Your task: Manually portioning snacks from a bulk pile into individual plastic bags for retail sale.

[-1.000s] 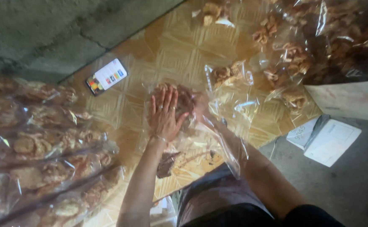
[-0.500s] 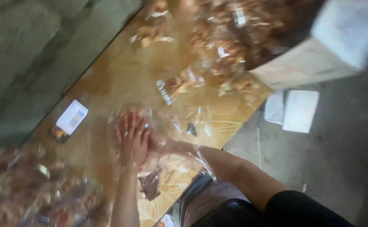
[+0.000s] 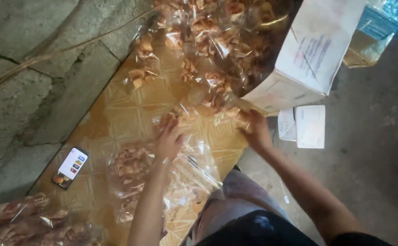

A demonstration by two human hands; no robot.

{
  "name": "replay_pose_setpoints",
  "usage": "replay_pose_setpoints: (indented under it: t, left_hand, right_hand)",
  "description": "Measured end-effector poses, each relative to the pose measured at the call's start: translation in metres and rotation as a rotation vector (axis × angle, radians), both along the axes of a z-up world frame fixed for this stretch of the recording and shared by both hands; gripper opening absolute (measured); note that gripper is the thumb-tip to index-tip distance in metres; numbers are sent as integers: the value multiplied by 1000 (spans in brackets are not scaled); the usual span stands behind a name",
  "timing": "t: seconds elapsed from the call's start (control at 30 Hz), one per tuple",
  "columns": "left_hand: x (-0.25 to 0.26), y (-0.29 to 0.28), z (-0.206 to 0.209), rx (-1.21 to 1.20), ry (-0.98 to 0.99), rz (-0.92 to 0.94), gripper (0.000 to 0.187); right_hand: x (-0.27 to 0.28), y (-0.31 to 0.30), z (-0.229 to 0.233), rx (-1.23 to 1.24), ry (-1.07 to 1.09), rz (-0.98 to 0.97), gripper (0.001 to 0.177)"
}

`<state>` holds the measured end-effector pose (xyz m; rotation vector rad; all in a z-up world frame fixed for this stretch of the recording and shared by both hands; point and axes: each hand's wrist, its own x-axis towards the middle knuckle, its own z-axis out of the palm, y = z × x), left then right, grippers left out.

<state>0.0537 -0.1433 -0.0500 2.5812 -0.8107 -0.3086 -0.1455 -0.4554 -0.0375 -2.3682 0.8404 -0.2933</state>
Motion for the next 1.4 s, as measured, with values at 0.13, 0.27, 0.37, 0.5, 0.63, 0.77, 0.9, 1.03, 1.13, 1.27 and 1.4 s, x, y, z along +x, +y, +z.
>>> replay_pose_setpoints:
  t: [0.13, 0.27, 0.37, 0.5, 0.63, 0.77, 0.9, 1.03, 1.13, 1.27, 1.4]
  left_hand:
    - [22, -78, -28, 246, -68, -91, 98]
    - [44, -66, -43, 323, -222, 25, 76]
    - [64, -44, -5, -6, -533, 304, 33]
    - [73, -25, 58, -828, 270, 744, 52]
    - [28, -40, 92, -1092, 903, 736, 33]
    - [-32, -86, 53, -1131, 1157, 1102, 34]
    - [-52, -132, 103, -1191, 1121, 1083, 47]
    - [-58, -151, 97, -1394, 877, 1183, 24]
    - [-65, -178, 111, -1472, 735, 1219, 10]
    - [-71, -181, 82, -1504, 629, 1330, 26]
    - [-74, -181, 88, -1328, 485, 1079, 14]
  right_hand:
    - [40, 25, 7, -299, -117, 370, 69]
    - [58, 36, 24, -313, -50, 360, 81]
    - [71, 25, 16, -373, -90, 392, 85]
    - [73, 17, 46, 87, -367, 314, 26]
    - [72, 23, 88, 1021, -103, -32, 55]
    - [77, 40, 83, 1407, -211, -50, 49]
    - [71, 50, 78, 1428, -295, -200, 53]
    - [56, 59, 93, 1634, -555, 41, 68]
    - [70, 65, 119, 1488, -508, -2, 81]
    - [84, 52, 117, 1186, -241, -71, 89]
    - [89, 37, 105, 1328, -420, 7, 25]
